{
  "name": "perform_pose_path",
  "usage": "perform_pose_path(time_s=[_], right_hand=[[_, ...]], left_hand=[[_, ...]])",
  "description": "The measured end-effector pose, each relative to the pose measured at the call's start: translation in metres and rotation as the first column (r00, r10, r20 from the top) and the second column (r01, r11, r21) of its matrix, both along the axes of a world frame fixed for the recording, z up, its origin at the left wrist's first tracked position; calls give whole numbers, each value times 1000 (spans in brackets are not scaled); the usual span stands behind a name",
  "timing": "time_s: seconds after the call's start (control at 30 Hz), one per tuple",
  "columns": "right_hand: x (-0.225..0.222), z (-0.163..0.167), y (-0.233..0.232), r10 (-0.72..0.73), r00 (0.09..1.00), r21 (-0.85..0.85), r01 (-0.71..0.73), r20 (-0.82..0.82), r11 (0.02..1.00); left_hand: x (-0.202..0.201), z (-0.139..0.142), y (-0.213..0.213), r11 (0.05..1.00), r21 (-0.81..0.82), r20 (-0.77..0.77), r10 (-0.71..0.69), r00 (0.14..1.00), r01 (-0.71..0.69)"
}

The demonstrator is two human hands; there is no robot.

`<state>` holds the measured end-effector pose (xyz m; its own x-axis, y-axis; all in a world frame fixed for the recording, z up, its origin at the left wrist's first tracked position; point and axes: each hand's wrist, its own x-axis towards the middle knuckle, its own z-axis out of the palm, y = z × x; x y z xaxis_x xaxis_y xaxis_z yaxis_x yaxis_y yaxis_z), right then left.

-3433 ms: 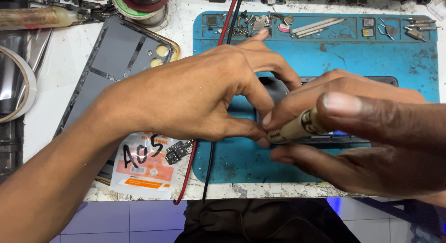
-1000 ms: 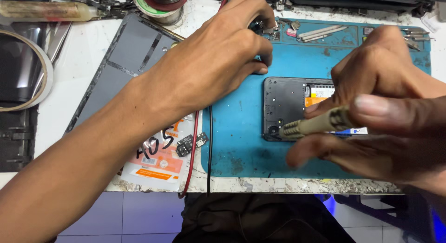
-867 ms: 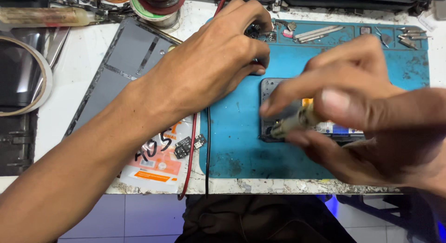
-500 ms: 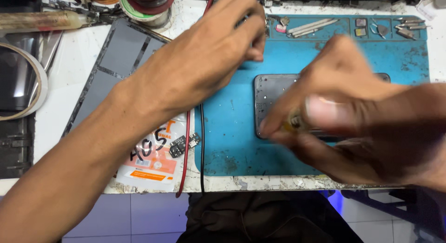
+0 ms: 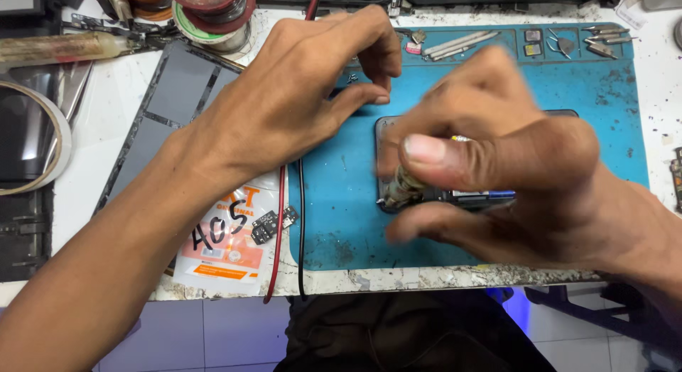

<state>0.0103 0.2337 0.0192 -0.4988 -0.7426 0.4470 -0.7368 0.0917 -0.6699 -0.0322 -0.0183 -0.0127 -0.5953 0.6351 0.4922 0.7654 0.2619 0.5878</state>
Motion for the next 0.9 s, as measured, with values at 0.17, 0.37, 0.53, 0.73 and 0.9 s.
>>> perform_pose_path(time_s=[0.17, 0.37, 0.53, 0.73, 0.9], right_hand=[[-10, -8, -1, -2, 994, 36, 6, -114, 999], [-11, -4, -4, 82, 986, 13, -81, -143, 997], [-9, -4, -5, 23, 996, 9, -22, -88, 1000], [-6, -10, 6, 138, 990, 12, -137, -41, 990], [-3, -8, -5, 70, 996, 29, -68, -51, 997]], left_hand=[[1, 0, 1, 1000, 4, 58, -12, 998, 11], [-1, 3, 1, 1000, 8, 26, -8, 1000, 8], [0, 5, 3, 1000, 25, 94, -4, 996, 2], [3, 4, 3, 1000, 14, 119, 19, 993, -21], [3, 1, 3, 998, -11, 179, 56, 982, -55]])
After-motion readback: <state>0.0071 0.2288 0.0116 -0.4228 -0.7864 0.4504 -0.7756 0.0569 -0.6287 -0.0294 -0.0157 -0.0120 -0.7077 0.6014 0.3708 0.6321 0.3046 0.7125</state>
